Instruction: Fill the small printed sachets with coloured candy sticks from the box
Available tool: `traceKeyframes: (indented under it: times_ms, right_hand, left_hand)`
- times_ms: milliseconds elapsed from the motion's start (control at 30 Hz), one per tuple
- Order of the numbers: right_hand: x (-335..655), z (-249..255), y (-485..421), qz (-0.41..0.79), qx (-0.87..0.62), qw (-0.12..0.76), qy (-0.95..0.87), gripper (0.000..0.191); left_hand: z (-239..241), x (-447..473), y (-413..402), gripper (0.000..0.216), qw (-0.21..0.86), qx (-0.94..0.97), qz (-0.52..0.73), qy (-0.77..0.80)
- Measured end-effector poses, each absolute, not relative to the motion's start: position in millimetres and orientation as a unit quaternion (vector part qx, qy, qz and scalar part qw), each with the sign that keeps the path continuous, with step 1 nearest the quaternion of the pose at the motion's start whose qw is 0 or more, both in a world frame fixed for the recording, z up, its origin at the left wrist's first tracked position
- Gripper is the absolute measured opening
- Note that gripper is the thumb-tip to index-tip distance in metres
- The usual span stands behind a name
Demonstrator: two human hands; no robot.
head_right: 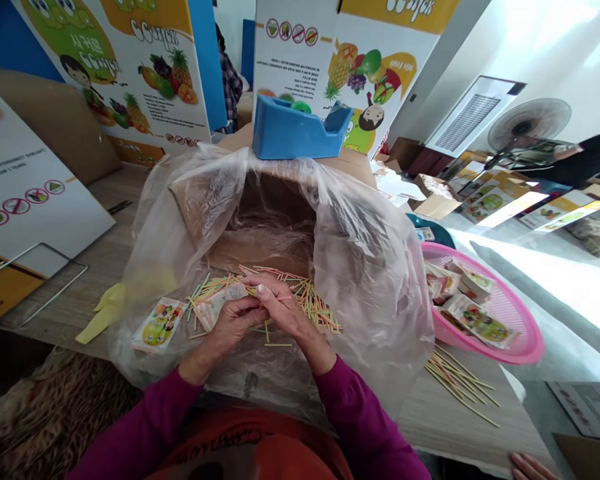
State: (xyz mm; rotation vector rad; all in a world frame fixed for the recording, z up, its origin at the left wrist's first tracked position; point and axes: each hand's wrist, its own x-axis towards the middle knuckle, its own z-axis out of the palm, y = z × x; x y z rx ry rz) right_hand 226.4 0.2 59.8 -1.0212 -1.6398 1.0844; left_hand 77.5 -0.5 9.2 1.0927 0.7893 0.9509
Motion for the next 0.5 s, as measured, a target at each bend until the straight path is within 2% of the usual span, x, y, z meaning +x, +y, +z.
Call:
traceKeyframes:
  times_ms: [100,200,233,300,400,433,500]
  right_hand:
    - [248,53,6,0.45,-0.412,0.451,-0.652,0.062]
    - [289,38,9,0.384,-0.518,0.433,-0.63,0.048]
    - [301,33,7,0.339,-0.558,0.391,-0.649,0.041]
    - [315,24,-1,0.246,-0.61,0.252,-0.71,0.03]
    - [303,20,-16,0.127,-0.634,0.049,-0.762,0.025]
    - [293,19,-19,0.095,-0.637,0.008,-0.765,0.023]
    - [273,19,-20,0.045,-0.641,-0.036,-0.765,0.023]
  left_hand:
    - [12,60,-9,0.037,0.635,0.517,0.418,0.393]
    - [6,8,-20,0.037,0.52,0.55,0.434,0.489]
    - [2,-16,-22,0.036,0.457,0.564,0.446,0.524]
    - [-8,-60,-23,0.034,0.302,0.612,0.44,0.584]
    - [-13,-92,-22,0.03,0.053,0.693,0.365,0.62]
    - [-12,-89,-22,0.029,-0.007,0.706,0.349,0.616]
    - [-6,-64,-22,0.027,-0.062,0.738,0.332,0.584]
